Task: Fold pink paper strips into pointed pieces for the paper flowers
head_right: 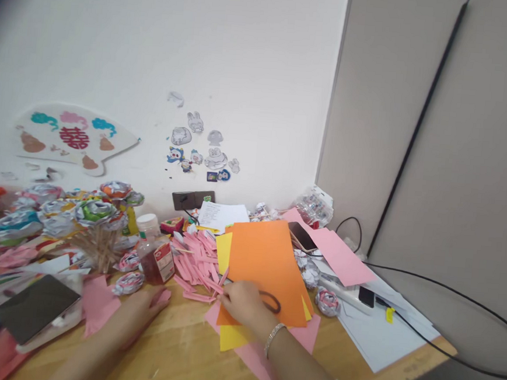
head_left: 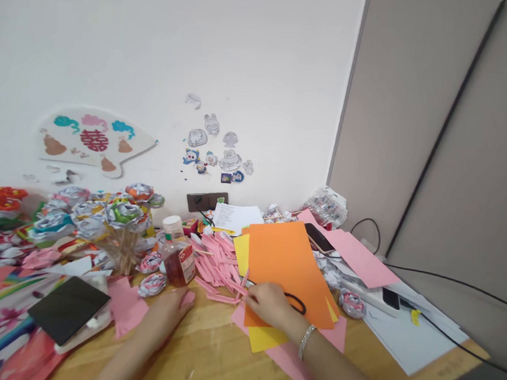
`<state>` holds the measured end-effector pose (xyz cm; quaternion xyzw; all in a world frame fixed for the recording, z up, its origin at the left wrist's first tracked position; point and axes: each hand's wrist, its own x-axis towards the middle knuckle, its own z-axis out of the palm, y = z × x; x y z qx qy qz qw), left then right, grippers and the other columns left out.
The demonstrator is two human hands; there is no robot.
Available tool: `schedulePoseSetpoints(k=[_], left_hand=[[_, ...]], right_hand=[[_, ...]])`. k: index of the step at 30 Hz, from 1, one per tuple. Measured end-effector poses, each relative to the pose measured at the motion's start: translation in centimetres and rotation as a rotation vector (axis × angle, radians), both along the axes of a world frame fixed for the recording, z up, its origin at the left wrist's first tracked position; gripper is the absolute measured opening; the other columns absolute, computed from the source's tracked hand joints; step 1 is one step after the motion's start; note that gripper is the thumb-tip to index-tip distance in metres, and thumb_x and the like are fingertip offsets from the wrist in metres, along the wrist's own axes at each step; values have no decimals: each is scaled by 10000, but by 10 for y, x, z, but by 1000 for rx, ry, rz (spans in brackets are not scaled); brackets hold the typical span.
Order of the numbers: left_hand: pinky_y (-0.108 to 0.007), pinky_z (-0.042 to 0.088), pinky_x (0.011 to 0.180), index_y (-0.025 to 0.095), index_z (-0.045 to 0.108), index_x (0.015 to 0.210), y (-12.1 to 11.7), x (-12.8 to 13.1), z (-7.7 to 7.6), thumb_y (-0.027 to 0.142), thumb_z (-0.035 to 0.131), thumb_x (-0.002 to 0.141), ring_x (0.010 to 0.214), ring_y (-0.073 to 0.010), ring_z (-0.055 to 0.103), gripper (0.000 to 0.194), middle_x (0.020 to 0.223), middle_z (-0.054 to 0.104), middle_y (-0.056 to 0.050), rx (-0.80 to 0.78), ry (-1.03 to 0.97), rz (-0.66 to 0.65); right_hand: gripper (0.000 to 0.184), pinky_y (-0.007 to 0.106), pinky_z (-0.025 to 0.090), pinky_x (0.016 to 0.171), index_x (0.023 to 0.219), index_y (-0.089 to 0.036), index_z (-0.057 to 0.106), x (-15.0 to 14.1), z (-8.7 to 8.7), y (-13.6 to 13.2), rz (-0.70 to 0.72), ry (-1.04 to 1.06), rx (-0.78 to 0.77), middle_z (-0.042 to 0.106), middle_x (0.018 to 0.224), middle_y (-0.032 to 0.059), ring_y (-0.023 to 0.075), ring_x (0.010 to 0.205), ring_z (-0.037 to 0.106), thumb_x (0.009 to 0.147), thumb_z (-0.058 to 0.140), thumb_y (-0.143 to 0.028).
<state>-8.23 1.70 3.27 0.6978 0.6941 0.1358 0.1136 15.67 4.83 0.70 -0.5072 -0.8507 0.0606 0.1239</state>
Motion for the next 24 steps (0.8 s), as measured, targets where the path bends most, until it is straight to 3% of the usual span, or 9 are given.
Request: schedulePoseSetpoints(k=[6, 13, 24], left_hand=[[-301, 407, 689, 137, 448, 949, -1, 3, 0, 299, 390, 772, 836, -263, 619, 246, 890, 662, -156, 17, 26, 59], [-269, 404, 588, 214, 370, 751, -3, 9, 6, 325, 361, 795, 754, -243, 633, 120, 781, 659, -115, 66, 6, 127], [-269, 403, 590, 199, 407, 758, 7, -5, -10, 375, 356, 789, 727, -234, 620, 185, 755, 643, -87, 78, -75, 158]], right_hand=[[320, 226, 247, 505, 748, -181, 653, 0, 1, 0, 6, -7, 3, 663, 708, 48, 137, 602, 560, 845, 401, -352], [314, 235, 222, 484, 713, -175, 642, 0, 1, -1, 4, -9, 15, 659, 688, 41, 134, 592, 565, 839, 410, -346], [306, 228, 239, 499, 732, -170, 644, 0, 2, -1, 8, -19, 11, 658, 692, 42, 138, 606, 569, 836, 414, -343]])
